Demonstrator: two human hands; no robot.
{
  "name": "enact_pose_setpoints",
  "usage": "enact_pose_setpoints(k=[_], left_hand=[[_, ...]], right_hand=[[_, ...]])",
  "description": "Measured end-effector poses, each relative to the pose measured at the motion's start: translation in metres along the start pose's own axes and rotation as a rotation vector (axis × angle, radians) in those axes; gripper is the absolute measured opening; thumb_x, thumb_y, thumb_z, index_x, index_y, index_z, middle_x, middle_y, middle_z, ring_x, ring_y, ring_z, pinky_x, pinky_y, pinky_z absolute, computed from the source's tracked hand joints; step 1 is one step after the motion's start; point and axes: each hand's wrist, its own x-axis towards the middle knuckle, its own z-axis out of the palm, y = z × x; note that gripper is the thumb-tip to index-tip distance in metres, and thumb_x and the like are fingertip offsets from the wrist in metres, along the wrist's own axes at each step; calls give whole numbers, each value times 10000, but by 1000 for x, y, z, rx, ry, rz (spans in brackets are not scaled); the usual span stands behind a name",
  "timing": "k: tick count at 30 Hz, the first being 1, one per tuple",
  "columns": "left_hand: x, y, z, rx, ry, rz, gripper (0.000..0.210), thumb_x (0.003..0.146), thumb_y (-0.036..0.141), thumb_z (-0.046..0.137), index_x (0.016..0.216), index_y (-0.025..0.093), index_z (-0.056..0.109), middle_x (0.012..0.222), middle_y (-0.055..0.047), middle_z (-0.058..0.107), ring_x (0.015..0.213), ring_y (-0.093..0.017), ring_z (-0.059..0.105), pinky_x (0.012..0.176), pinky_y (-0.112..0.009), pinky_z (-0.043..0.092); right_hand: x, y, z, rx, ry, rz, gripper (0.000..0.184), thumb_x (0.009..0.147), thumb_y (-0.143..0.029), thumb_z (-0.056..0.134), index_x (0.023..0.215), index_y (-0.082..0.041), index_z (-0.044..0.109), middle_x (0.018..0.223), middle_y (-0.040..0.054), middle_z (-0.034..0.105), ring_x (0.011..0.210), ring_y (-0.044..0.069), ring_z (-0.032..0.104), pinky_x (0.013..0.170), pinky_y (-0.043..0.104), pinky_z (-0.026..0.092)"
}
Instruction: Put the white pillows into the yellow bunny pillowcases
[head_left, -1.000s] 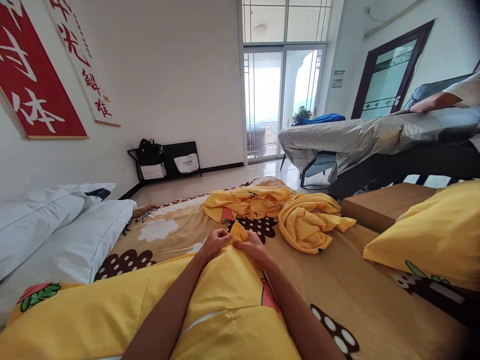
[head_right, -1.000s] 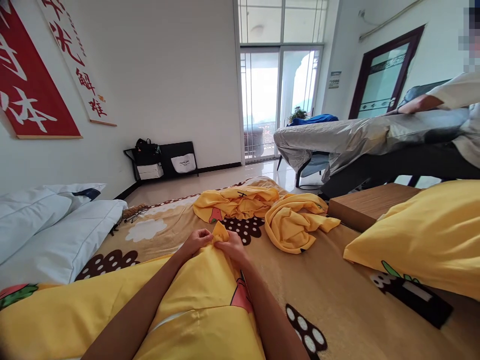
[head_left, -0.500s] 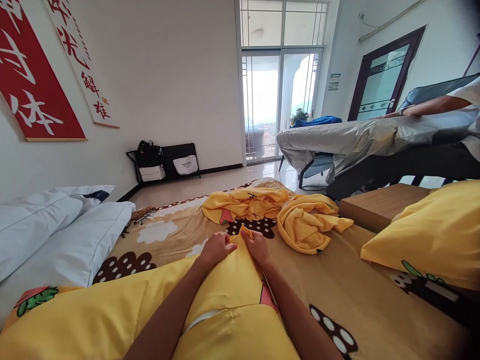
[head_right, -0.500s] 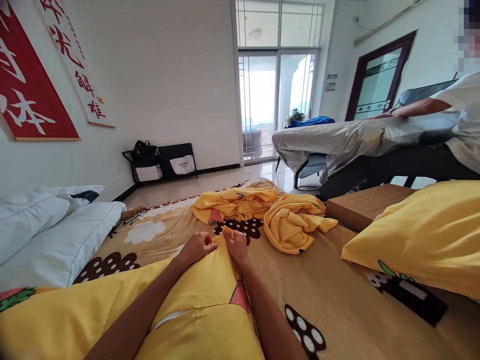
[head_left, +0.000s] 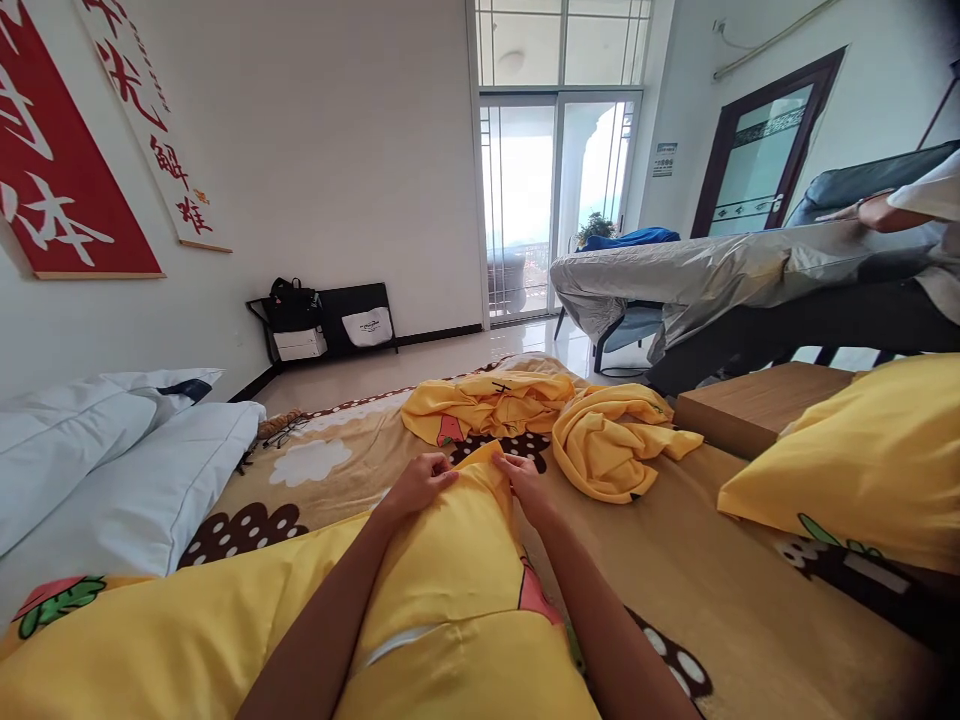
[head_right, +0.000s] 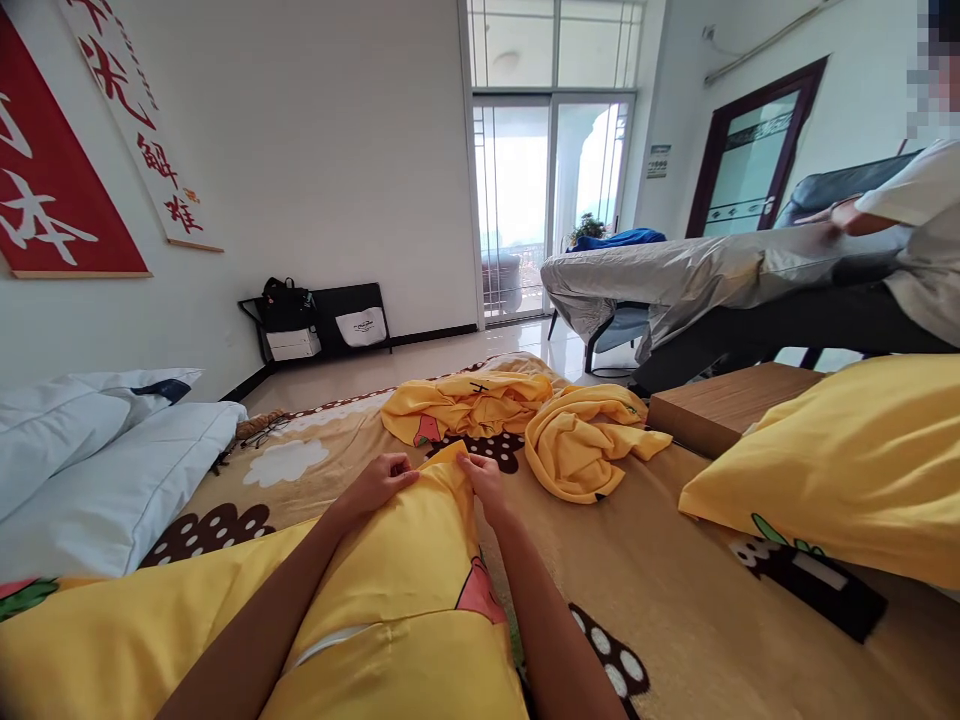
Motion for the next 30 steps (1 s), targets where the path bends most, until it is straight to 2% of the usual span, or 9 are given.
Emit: enact_pose_setpoints(k=[4,9,13,16,18,20,24,26,30], left_hand=[[1,1,-5,-24,54,5,329,698,470,576,596,170,490,565,42,428,566,-100,364,538,-235,265],[0,8,-6,-68,127,47,325,717,441,559,569,177,441,561,42,400,577,-96,344,549,-232,268],[-3,10,-8,-131,141,48,377,746,524,523,612,188,419,591,39,388,586,-99,348,546,-229,285],[-6,9,-11,-123,-58,71,398,775,560,494,650,188,435,617,39,406,585,-97,352,539,-219,293],[-6,9,-13,1,-258,106,353,788,508,508,656,183,478,621,36,445,584,-100,372,539,-218,303],[-7,12,-15,143,-341,121,282,770,417,552,623,183,494,604,29,476,571,-107,390,534,-229,309],[-13,31,-11,259,-149,110,45,722,200,565,698,192,528,702,-3,532,647,-141,455,594,-254,348],[-18,44,-3,325,-81,151,133,729,143,543,845,193,583,867,-40,584,788,-173,524,699,-270,395],[-21,57,18,482,-101,149,169,793,135,516,895,182,642,1021,-95,618,944,-218,569,827,-308,420]], right_hand=[[0,-3,-6,52,11,37,484,517,-603,752,678,-151,697,644,39,634,571,137,537,508,248,423],[2,-2,2,127,99,24,456,505,-592,766,663,-170,703,702,41,664,609,139,542,530,247,423],[3,-2,7,173,99,38,487,491,-625,757,681,-179,711,698,63,679,627,179,582,549,282,456],[2,-6,10,183,73,40,490,492,-624,755,684,-175,714,675,70,678,623,193,598,560,300,467],[1,-10,14,181,69,12,466,509,-604,758,691,-177,719,687,64,682,639,190,599,588,301,472],[-2,-14,18,175,75,-31,419,526,-566,768,688,-182,724,708,49,686,665,181,590,626,292,467],[-5,-20,22,48,82,-175,338,597,-511,746,698,-188,744,711,28,685,695,171,569,658,274,437],[-5,-21,22,-42,91,-238,347,650,-520,699,719,-183,750,706,30,686,679,167,561,636,268,423],[-2,-16,19,-169,131,-255,402,705,-559,618,732,-181,751,722,42,698,645,164,549,577,259,394]])
